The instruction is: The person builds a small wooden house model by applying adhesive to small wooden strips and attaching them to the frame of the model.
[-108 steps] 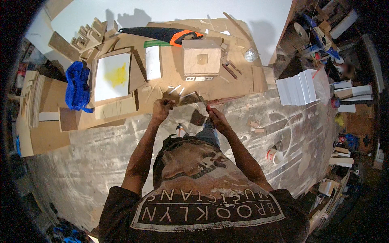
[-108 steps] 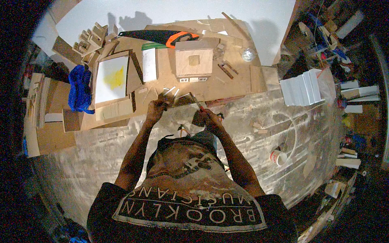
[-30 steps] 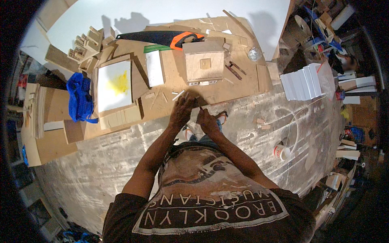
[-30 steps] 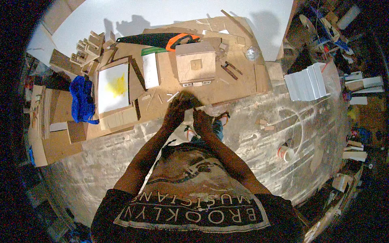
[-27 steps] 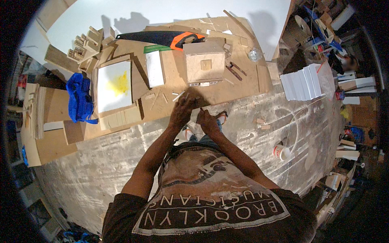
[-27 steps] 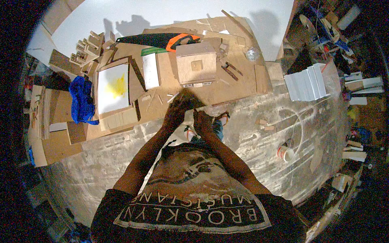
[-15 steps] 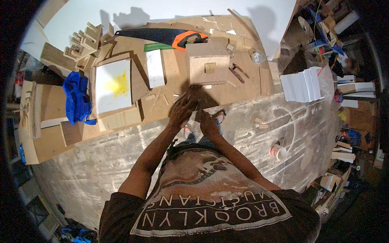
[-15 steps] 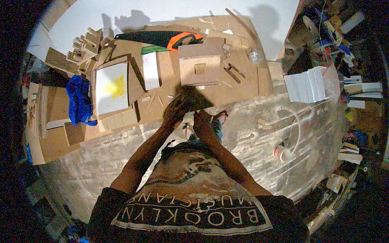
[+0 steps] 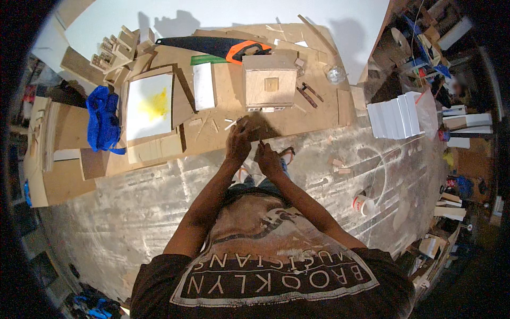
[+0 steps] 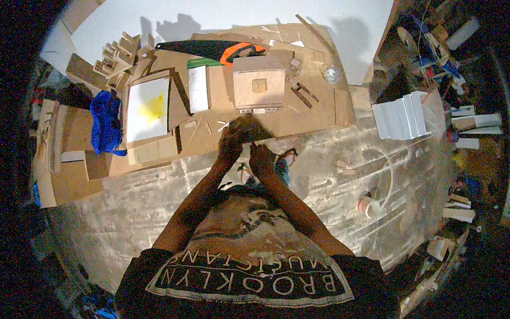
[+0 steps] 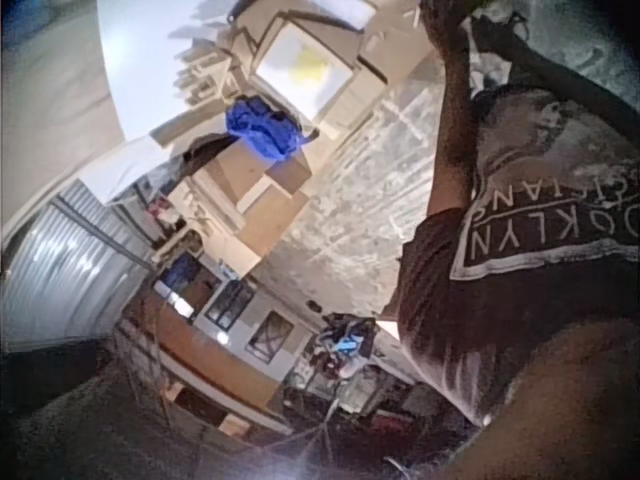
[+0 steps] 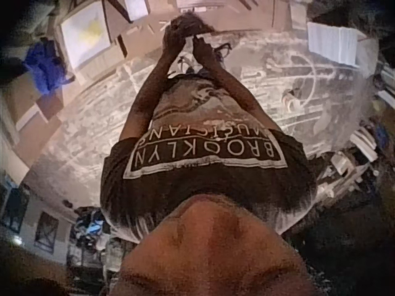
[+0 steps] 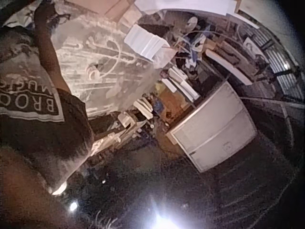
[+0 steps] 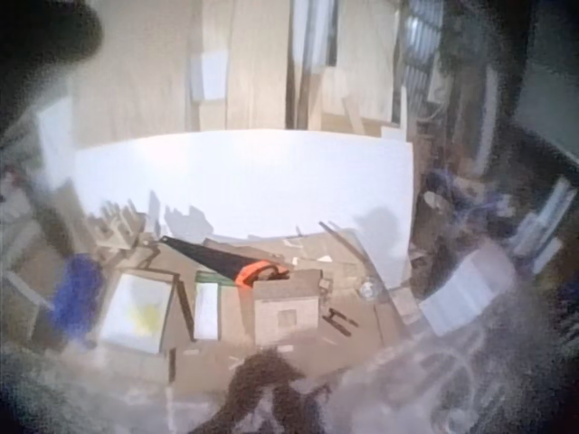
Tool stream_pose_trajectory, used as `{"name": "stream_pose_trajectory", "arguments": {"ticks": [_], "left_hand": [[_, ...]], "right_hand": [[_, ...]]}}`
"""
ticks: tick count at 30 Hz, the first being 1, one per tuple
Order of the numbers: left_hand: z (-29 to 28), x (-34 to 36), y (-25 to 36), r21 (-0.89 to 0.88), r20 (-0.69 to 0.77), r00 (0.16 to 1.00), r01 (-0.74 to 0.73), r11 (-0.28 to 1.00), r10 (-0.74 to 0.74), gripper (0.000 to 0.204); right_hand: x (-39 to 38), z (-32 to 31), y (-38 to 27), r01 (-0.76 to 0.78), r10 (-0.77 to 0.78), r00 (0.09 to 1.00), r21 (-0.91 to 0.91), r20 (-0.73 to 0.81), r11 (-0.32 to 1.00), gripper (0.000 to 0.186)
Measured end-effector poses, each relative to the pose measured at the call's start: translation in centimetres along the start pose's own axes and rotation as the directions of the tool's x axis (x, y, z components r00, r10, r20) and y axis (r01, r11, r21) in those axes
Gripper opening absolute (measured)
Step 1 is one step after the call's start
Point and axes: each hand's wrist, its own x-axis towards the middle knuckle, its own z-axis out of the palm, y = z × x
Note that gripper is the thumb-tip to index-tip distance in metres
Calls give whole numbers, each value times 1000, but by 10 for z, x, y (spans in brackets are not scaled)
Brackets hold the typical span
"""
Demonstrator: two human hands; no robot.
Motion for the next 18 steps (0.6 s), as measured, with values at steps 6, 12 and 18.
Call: {"name": "stream_pose_trajectory", "arguments": {"ticks": [6, 12, 18], "left_hand": [[10, 3, 6, 65, -2, 994, 107, 992, -107, 36], [9, 5, 10, 101, 54, 992, 106, 989, -112, 24], [11, 8, 10, 34, 89, 985, 144, 989, -147, 29]], "right_hand": [[-1, 6, 10, 183, -210, 960, -155, -184, 971, 40], [-7, -2, 8, 147, -157, 982, -107, -101, 983, 34], [-6, -3, 0, 5, -7, 999, -65, -43, 998, 45]]}}
